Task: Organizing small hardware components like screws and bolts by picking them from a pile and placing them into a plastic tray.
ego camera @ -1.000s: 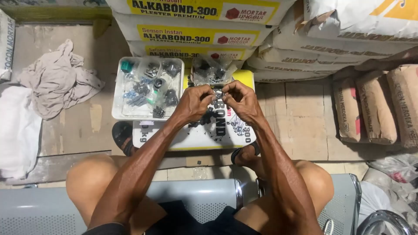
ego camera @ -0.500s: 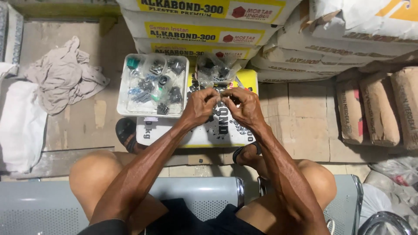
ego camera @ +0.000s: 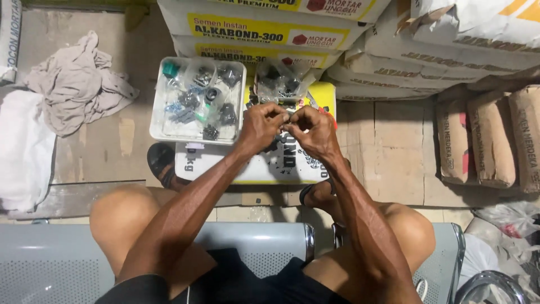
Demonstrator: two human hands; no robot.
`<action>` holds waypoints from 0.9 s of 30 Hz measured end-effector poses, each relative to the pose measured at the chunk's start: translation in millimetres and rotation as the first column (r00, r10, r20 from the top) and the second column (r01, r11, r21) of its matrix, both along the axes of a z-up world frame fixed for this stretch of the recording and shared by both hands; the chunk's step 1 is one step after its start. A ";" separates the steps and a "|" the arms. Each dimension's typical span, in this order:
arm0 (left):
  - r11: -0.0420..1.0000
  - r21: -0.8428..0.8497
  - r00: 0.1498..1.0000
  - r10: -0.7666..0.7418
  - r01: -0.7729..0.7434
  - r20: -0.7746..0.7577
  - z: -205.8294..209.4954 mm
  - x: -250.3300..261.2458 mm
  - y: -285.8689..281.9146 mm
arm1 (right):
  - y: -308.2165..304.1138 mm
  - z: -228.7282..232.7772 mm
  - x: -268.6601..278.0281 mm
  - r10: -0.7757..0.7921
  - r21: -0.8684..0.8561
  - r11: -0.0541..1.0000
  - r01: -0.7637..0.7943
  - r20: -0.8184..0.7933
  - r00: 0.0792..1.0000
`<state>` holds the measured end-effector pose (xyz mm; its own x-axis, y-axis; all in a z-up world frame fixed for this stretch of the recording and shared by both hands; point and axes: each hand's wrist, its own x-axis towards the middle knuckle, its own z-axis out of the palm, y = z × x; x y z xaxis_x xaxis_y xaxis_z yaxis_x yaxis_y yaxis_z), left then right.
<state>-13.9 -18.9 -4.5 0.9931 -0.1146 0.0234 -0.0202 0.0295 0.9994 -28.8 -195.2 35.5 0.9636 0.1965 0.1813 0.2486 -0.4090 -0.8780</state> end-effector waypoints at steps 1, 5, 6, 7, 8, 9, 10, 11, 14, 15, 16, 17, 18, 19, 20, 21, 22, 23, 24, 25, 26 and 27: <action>1.000 -0.001 1.000 -0.001 0.001 0.003 -18.1 3.8 -5.7 | -2.2 -3.8 1.8 -0.001 -0.001 1.000 0.001 0.003 1.000; 0.953 0.299 0.964 -0.031 -0.052 0.265 -61.3 5.0 -24.5 | -16.4 -17.6 5.2 0.000 -0.094 0.996 -0.008 -0.084 0.996; 0.937 0.342 0.954 -0.039 -0.069 0.299 -63.8 2.8 -28.1 | -21.2 -19.8 5.9 0.010 -0.111 0.994 -0.023 -0.114 0.993; 0.937 0.341 0.954 -0.037 -0.070 0.298 -56.9 -1.3 -26.0 | -21.6 -19.5 1.2 0.011 -0.112 0.993 -0.024 -0.115 0.993; 0.933 0.354 0.958 -0.044 -0.062 0.284 -49.4 -5.4 -23.8 | -21.9 -18.6 -3.6 0.037 -0.098 0.994 -0.055 -0.175 0.984; 0.931 0.361 0.960 -0.050 -0.056 0.277 -41.0 -5.9 -25.3 | -25.6 -15.8 -5.3 0.062 -0.089 0.992 -0.084 -0.229 0.972; 0.933 0.354 0.958 -0.047 -0.059 0.283 -69.3 -1.0 -29.9 | -27.7 -7.0 -6.9 0.061 -0.097 0.992 -0.084 -0.223 0.973; 0.879 0.475 0.986 -0.035 -0.046 0.161 -98.4 0.6 -31.2 | -26.9 0.1 -10.5 0.106 -0.081 0.988 -0.135 -0.295 0.950; 0.811 0.583 0.996 -0.006 -0.045 0.086 -136.1 -6.3 -29.4 | -29.4 -15.6 -13.5 0.087 -0.181 0.972 -0.150 -0.314 0.945; 0.800 0.596 0.992 -0.014 -0.064 0.124 -140.5 -13.8 -23.4 | -28.6 -29.1 -16.7 0.030 -0.276 0.955 -0.105 -0.263 0.964; 0.799 0.600 0.993 -0.023 -0.054 0.119 -152.3 -14.0 -24.5 | -32.3 -51.7 -11.6 0.022 -0.272 0.957 -0.098 -0.267 0.963; 0.805 0.592 0.995 -0.020 -0.040 0.094 -164.9 -17.0 -25.1 | -35.4 -75.1 -9.6 -0.054 -0.476 0.878 -0.054 -0.210 0.976; 0.811 0.584 0.997 -0.017 -0.027 0.069 -177.4 -20.6 -24.8 | -37.8 -98.5 -8.4 -0.116 -0.656 0.755 -0.004 -0.140 0.983; 0.807 0.589 0.998 -0.017 -0.027 0.069 -152.4 -28.8 -25.2 | -37.1 -108.7 -12.4 -0.115 -0.651 0.759 -0.004 -0.141 0.983; 0.822 0.567 0.998 0.049 -0.061 0.036 -127.0 -37.0 -24.9 | -35.3 -118.3 -16.4 -0.096 -0.698 0.716 -0.002 -0.101 0.990; 0.833 0.544 0.993 0.119 -0.102 0.005 -101.0 -42.6 -23.8 | -32.3 -127.1 -16.9 -0.070 -0.742 0.670 0.003 -0.059 0.996; 0.829 0.548 0.992 0.125 -0.109 0.009 -99.7 -44.9 -19.1 | -34.1 -143.1 -13.4 -0.063 -0.739 0.674 0.001 -0.056 0.996; 0.836 0.541 0.989 0.139 -0.091 -0.048 -98.8 -50.0 -17.2 | -38.7 -158.9 -13.5 -0.027 -0.747 0.665 -0.008 -0.035 0.999; 0.842 0.534 0.983 0.152 -0.074 -0.104 -98.0 -55.3 -14.9 | -43.0 -174.8 -13.8 0.010 -0.756 0.655 -0.017 -0.014 1.000; 0.840 0.536 0.982 0.158 -0.078 -0.105 -123.7 -60.0 -19.0 | -41.1 -174.5 -11.9 0.015 -0.754 0.657 -0.021 -0.015 1.000; 0.848 0.526 0.974 0.162 -0.057 -0.156 -149.4 -64.8 -22.3 | -38.5 -174.3 -10.0 0.003 -0.765 0.644 -0.028 -0.034 0.999; 0.855 0.517 0.963 0.172 -0.042 -0.206 -175.1 -69.1 -23.3 | -33.5 -174.3 -6.6 -0.004 -0.775 0.631 -0.039 -0.053 0.999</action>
<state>-83.0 -42.1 -179.6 0.9678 0.0615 -0.2443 0.2442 -0.4670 0.8499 -35.4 -228.6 -138.9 0.9612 0.2609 -0.0890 0.2321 -0.9401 -0.2496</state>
